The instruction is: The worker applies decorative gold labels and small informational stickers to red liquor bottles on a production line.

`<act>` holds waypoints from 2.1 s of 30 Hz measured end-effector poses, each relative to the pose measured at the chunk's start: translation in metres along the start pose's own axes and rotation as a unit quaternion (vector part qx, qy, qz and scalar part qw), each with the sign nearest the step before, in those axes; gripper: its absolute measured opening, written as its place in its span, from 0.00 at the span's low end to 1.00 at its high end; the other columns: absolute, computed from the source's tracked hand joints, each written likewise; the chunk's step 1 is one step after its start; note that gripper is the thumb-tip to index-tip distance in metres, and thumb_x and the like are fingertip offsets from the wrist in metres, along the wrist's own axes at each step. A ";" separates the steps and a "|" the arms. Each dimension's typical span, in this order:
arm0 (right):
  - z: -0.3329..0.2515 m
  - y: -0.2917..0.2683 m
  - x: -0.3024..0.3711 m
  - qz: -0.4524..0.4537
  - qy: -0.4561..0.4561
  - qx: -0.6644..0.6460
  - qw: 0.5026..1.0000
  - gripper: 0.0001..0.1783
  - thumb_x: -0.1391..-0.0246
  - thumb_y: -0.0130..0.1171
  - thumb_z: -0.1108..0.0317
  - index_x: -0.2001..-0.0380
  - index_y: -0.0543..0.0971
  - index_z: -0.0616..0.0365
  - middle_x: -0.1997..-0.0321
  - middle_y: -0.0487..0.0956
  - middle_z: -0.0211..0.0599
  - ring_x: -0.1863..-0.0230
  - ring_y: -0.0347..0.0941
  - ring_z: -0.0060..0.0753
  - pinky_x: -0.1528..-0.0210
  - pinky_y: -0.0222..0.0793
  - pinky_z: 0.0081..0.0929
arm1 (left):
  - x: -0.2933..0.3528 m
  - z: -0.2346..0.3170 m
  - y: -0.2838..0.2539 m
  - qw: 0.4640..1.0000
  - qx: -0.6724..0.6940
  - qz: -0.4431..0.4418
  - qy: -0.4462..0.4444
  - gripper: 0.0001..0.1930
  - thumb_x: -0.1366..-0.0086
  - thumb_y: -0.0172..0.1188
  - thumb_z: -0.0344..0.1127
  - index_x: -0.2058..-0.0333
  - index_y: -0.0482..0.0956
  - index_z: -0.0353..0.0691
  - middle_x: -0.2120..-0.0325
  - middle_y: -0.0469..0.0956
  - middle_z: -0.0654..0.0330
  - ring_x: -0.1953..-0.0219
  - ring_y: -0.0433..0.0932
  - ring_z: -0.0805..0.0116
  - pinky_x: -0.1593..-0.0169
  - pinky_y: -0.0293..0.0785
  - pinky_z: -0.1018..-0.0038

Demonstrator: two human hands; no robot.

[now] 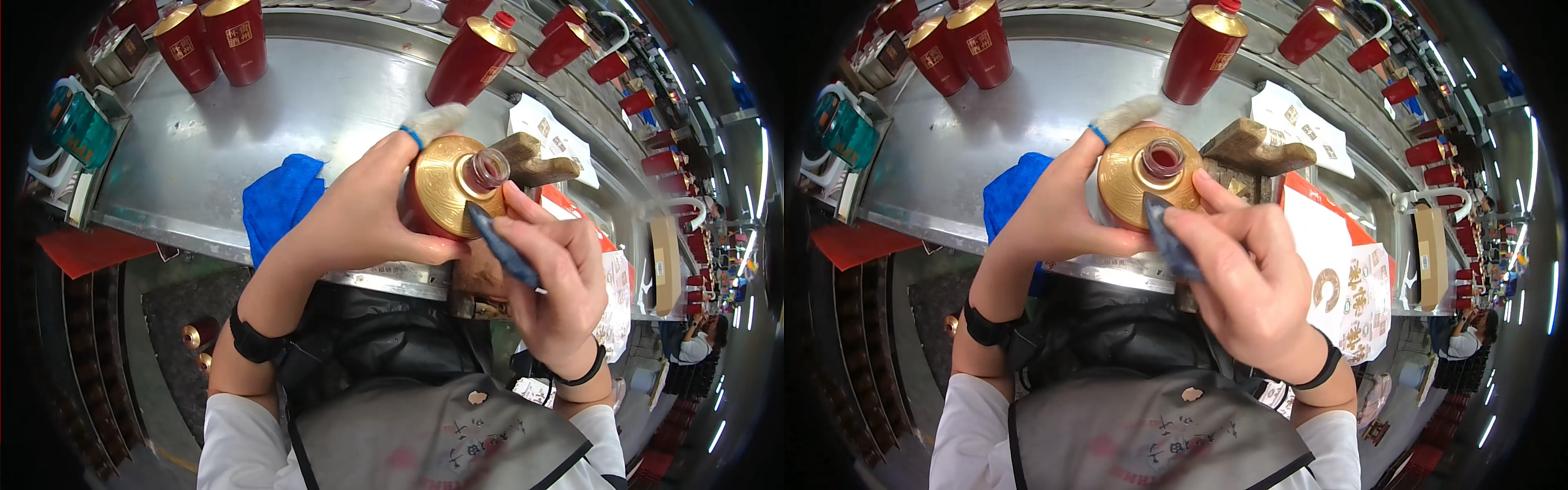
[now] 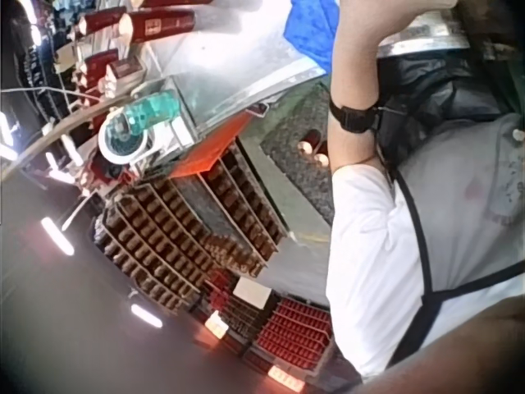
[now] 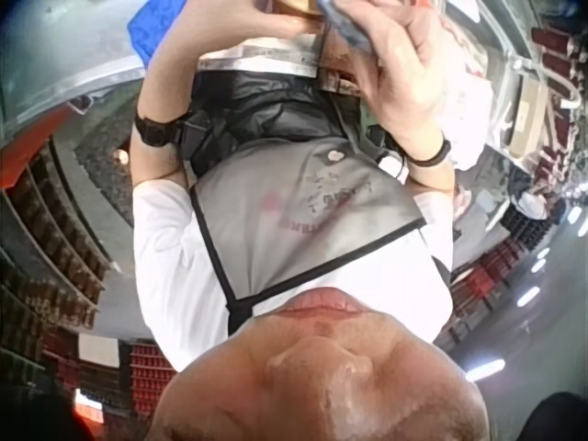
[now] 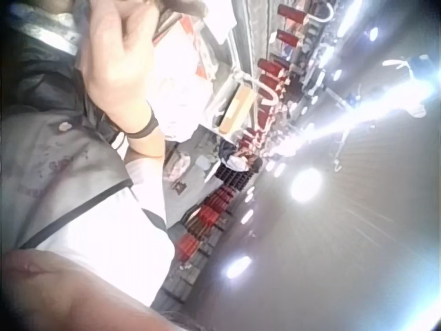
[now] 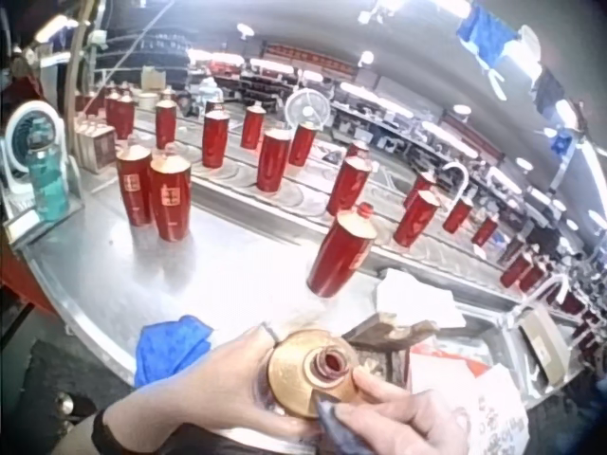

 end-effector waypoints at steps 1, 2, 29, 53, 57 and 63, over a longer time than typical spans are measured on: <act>-0.004 0.002 -0.001 -0.041 -0.006 0.005 0.999 0.20 0.60 0.64 0.87 0.59 0.81 0.68 0.71 0.73 0.41 0.67 0.74 0.35 0.41 0.73 0.51 | 0.000 0.001 0.001 0.999 -0.016 0.029 -0.010 0.52 0.62 0.79 0.33 0.37 0.62 0.35 0.45 0.72 0.53 0.42 0.72 0.64 0.39 0.66 0.69; -0.008 0.003 -0.004 -0.083 -0.011 0.010 0.996 0.19 0.60 0.63 0.86 0.60 0.81 0.67 0.72 0.73 0.41 0.68 0.74 0.35 0.40 0.72 0.52 | 0.001 0.000 0.005 0.999 -0.018 0.031 -0.013 0.52 0.62 0.79 0.33 0.37 0.62 0.35 0.45 0.72 0.53 0.42 0.72 0.64 0.39 0.66 0.69; -0.017 0.008 -0.020 -0.132 -0.022 0.042 0.990 0.19 0.60 0.64 0.85 0.60 0.81 0.62 0.69 0.76 0.39 0.65 0.75 0.36 0.40 0.71 0.51 | 0.007 0.001 0.006 0.995 -0.066 0.067 0.013 0.49 0.59 0.80 0.37 0.39 0.63 0.34 0.48 0.75 0.53 0.46 0.75 0.62 0.42 0.69 0.68; -0.013 0.017 -0.009 -0.152 -0.039 0.008 0.988 0.20 0.65 0.61 0.85 0.62 0.81 0.67 0.72 0.71 0.40 0.68 0.74 0.40 0.37 0.66 0.58 | 0.028 -0.006 0.043 0.952 -0.043 0.298 0.050 0.53 0.53 0.79 0.34 0.36 0.50 0.35 0.48 0.66 0.50 0.47 0.73 0.58 0.41 0.68 0.65; -0.001 -0.010 -0.001 -0.026 0.037 0.002 0.999 0.18 0.60 0.65 0.85 0.61 0.80 0.65 0.69 0.73 0.41 0.66 0.74 0.36 0.40 0.71 0.54 | 0.024 0.013 0.027 0.967 -0.113 0.221 0.057 0.55 0.53 0.76 0.29 0.32 0.46 0.35 0.43 0.64 0.50 0.46 0.72 0.58 0.39 0.67 0.67; -0.012 0.007 -0.013 -0.036 0.004 0.030 0.999 0.19 0.59 0.64 0.86 0.59 0.79 0.64 0.68 0.73 0.42 0.63 0.75 0.39 0.43 0.74 0.51 | 0.017 0.006 0.001 0.996 -0.049 0.074 0.012 0.52 0.61 0.79 0.35 0.37 0.60 0.35 0.45 0.70 0.51 0.44 0.70 0.56 0.40 0.64 0.63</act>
Point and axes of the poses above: each hand's wrist, its own x-axis away from the middle knuckle, its own y-axis out of the palm, z = x × y, the point moved 4 cm from there along -x, towards the middle knuckle
